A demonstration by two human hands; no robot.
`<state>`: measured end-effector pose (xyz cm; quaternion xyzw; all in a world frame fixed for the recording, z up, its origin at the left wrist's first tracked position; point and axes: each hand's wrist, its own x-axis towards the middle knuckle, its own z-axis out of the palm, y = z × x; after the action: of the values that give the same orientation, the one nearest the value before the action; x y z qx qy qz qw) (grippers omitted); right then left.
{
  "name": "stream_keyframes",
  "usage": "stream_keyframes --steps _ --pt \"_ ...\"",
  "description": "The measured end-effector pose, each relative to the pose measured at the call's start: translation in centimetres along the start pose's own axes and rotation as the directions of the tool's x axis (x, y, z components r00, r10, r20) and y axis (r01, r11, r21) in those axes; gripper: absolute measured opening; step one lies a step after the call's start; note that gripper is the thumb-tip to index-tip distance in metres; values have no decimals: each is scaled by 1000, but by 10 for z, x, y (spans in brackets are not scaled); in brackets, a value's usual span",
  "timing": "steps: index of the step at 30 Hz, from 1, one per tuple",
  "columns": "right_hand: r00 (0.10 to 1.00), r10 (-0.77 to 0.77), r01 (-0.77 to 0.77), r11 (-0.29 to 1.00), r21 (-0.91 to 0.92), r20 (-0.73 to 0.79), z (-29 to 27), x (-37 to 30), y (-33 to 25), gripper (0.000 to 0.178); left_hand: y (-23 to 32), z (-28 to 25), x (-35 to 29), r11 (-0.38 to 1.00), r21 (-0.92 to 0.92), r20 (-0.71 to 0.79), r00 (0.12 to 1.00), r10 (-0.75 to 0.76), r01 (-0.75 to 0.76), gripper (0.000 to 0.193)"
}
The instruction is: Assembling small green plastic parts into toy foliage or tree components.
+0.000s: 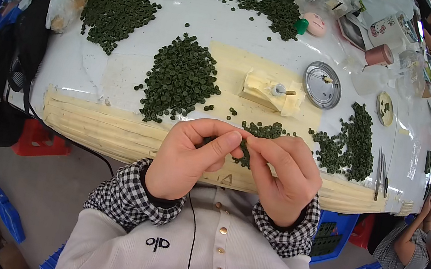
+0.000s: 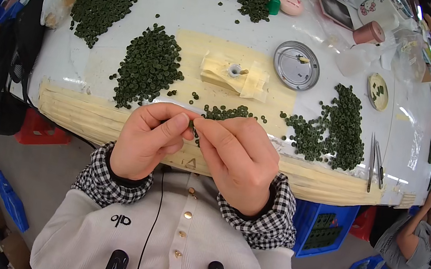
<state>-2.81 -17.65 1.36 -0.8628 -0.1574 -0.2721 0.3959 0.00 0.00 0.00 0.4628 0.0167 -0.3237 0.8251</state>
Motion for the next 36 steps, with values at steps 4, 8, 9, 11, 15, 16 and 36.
stream_keyframes --steps 4,8,9,11,15,16,36 --pt "998 -67 67 997 -34 1 1 1 -1 32 -1 1 -1 1000 -11 -22 1000 -12 12 21" --pt "990 -139 138 987 -82 -16 5 2 -1 33 0 1 -1 998 -59 -22 1000 -18 17 22" --pt "991 -132 130 987 -90 -16 4 2 -1 33 1 2 -1 1000 -26 -15 1000 -9 8 22" --pt "993 -116 114 988 -108 -18 3 1 -1 34 3 3 -2 999 42 0 1000 10 -10 23" --pt "993 -119 120 989 -88 13 2 2 -1 36 -2 1 -2 998 50 -7 999 38 -38 23" --pt "992 -127 128 988 -87 18 2 2 -1 36 -2 0 -2 999 21 -3 1000 30 -30 23" --pt "997 -10 2 995 100 75 -9 4 -7 23 14 -7 -1 968 235 147 988 55 -89 14"
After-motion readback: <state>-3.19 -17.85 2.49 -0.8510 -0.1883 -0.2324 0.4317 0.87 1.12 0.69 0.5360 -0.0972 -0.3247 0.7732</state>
